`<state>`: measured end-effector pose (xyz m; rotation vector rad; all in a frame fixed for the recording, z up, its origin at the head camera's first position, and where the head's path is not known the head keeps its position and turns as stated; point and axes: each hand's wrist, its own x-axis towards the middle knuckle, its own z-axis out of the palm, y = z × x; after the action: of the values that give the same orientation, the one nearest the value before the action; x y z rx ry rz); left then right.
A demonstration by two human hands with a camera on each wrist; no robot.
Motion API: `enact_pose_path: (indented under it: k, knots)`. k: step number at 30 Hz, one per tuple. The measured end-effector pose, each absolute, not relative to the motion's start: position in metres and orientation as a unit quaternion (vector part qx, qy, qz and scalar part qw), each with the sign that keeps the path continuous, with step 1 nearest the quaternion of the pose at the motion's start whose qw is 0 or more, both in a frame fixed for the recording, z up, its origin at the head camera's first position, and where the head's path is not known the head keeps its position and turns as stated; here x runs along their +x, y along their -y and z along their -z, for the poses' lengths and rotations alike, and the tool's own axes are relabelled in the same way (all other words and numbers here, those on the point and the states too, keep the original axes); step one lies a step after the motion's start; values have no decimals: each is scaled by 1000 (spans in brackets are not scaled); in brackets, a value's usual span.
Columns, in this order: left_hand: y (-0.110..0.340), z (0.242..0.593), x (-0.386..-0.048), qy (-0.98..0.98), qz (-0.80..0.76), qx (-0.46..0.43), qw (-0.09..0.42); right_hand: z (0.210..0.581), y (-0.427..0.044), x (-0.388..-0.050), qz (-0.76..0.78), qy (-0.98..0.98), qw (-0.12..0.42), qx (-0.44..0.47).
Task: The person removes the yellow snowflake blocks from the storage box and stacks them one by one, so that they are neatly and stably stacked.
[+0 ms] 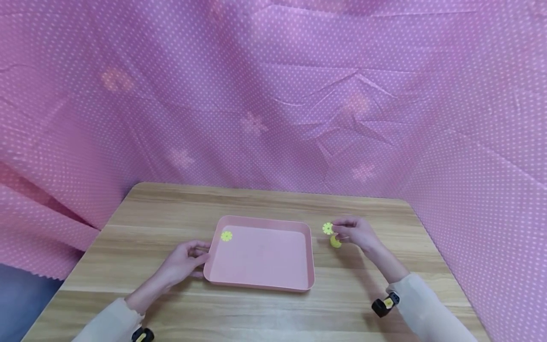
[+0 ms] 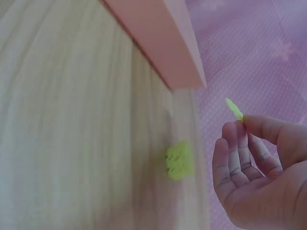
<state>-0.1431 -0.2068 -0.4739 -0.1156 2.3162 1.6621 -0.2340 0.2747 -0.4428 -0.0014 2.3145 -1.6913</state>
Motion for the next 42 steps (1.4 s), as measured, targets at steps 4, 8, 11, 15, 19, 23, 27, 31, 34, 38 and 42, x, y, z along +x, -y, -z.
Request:
enact_pose_path:
  k: [4,8,11,15,19,23,27,31,34,38,42]
  knots:
    - [206,474,-144,-803,-577,-39,143,451,-283,-236,585,-800,135,17]
    - [205,474,-145,-803,-577,-38,143,458,-290,-236,591,-795,137,31]
    - [205,474,-145,-804,-577,-40,143,462,-294,-236,593,-792,142,38]
    - [205,474,-145,-805,-574,-44,144,466,-298,-233,593,-790,148,46]
    - [205,475,-144,-803,-577,-43,144,470,-302,-229,601,-781,159,49]
    - [206,475,-142,-802,-579,-39,144,474,-305,-226,605,-777,171,46]
    - [206,473,-140,-801,-580,-40,146,475,-305,-223,608,-774,171,50]
    - [207,473,-137,-800,-580,-38,147,475,-305,-218,605,-776,166,57]
    - [209,474,-135,-801,-578,-32,148,476,-306,-216,602,-779,165,61]
    - [210,473,-132,-802,-578,-31,151,479,-307,-213,597,-782,166,61]
    - [210,471,-129,-800,-580,-31,154,480,-306,-209,595,-785,162,62]
